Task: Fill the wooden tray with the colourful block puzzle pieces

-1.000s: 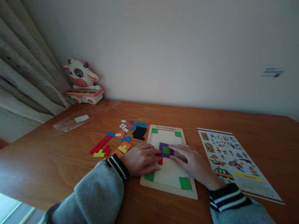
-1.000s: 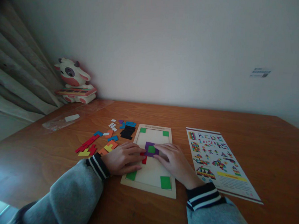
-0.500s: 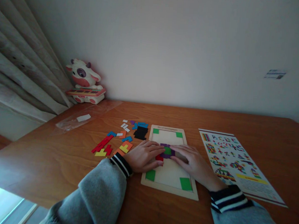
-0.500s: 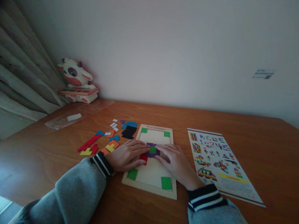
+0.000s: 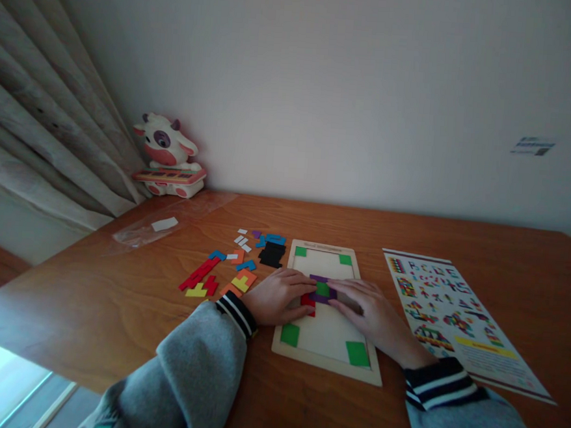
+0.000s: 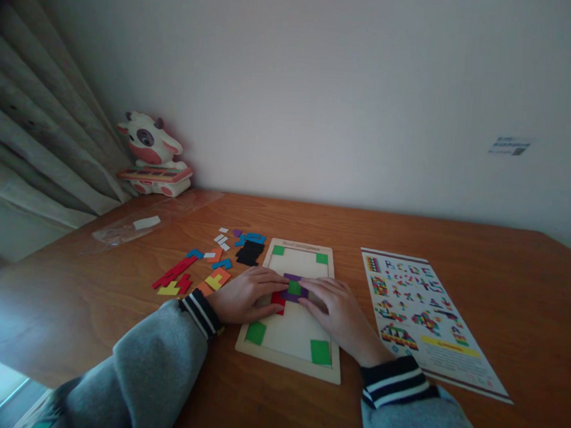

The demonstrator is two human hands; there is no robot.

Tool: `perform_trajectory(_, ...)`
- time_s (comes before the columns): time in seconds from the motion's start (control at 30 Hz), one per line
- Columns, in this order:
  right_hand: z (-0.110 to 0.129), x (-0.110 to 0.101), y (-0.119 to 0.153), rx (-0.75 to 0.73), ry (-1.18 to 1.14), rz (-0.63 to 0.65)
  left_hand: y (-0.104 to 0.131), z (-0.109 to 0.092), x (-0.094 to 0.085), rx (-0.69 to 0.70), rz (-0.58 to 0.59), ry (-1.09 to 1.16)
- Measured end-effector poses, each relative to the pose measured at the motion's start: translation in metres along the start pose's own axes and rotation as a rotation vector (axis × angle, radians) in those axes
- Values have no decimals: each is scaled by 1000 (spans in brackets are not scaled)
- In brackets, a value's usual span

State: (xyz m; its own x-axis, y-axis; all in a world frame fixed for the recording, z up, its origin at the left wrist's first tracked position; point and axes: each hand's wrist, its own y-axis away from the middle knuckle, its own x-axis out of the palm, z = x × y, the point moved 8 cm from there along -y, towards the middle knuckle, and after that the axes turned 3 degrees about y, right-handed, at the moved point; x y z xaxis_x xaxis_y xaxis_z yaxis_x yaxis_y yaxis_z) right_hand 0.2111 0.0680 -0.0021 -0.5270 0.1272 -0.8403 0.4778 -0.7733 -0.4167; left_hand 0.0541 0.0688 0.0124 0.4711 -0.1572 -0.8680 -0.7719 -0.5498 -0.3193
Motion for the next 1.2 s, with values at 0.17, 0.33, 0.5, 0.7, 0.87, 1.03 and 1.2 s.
perform_trajectory(0.17, -1, 2, 0, 17, -19, 16, 0, -2, -1, 9, -7, -14)
perform_trajectory(0.33, -3, -3, 2, 43, -52, -26, 3, 3, -16, -70, -148, -125)
perform_trajectory(0.5, -11, -9, 12, 63, -62, -84, 31, 31, -49, -377, -259, -386)
perform_trajectory(0.7, -20, -7, 18, 78, -49, -73, 107, 75, -93, -825, -147, -586)
perform_trajectory(0.87, -22, -4, 18, 75, -50, -81, 158, 103, -108, -998, -143, -506)
perform_trajectory(1.03, -27, -1, 22, 61, -55, -96, 172, 122, -103, -996, -232, -319)
perform_trajectory(1.2, -30, 1, 23, 88, -52, -77, 173, 129, -101, -939, -402, -116)
